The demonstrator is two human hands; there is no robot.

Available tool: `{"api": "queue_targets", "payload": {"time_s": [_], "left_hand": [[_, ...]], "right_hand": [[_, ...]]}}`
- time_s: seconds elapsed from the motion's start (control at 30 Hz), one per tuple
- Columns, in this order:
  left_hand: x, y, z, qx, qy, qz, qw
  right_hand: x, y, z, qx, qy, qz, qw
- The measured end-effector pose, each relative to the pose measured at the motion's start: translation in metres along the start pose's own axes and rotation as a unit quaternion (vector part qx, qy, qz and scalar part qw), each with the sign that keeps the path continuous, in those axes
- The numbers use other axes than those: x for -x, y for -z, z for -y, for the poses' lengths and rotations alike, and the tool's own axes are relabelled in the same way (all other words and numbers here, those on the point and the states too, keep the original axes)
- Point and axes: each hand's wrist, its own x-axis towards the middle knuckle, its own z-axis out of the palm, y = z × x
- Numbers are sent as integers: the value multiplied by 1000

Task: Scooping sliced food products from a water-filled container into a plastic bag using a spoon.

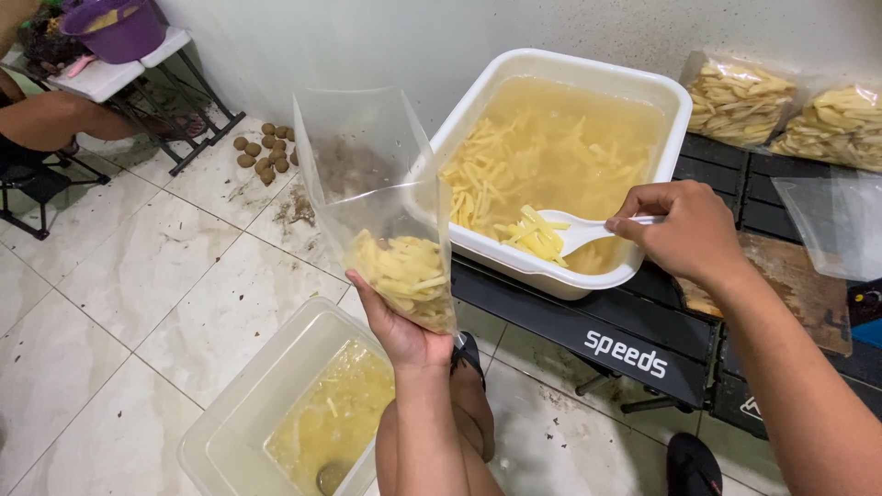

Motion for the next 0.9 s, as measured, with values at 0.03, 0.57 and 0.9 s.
{"api": "queue_targets", "payload": {"time_s": [0.03,0.57,0.9], "left_hand": [[0,-1,0,-5,-4,-2,1000],[2,-3,4,-14,-3,7,1000],[2,-7,8,-29,5,19,999]], "right_hand": [[0,1,1,-5,-7,4,1000],[-8,10,-16,-99,-21,-36,994],[-9,23,-25,-80,-10,-53,995]]}}
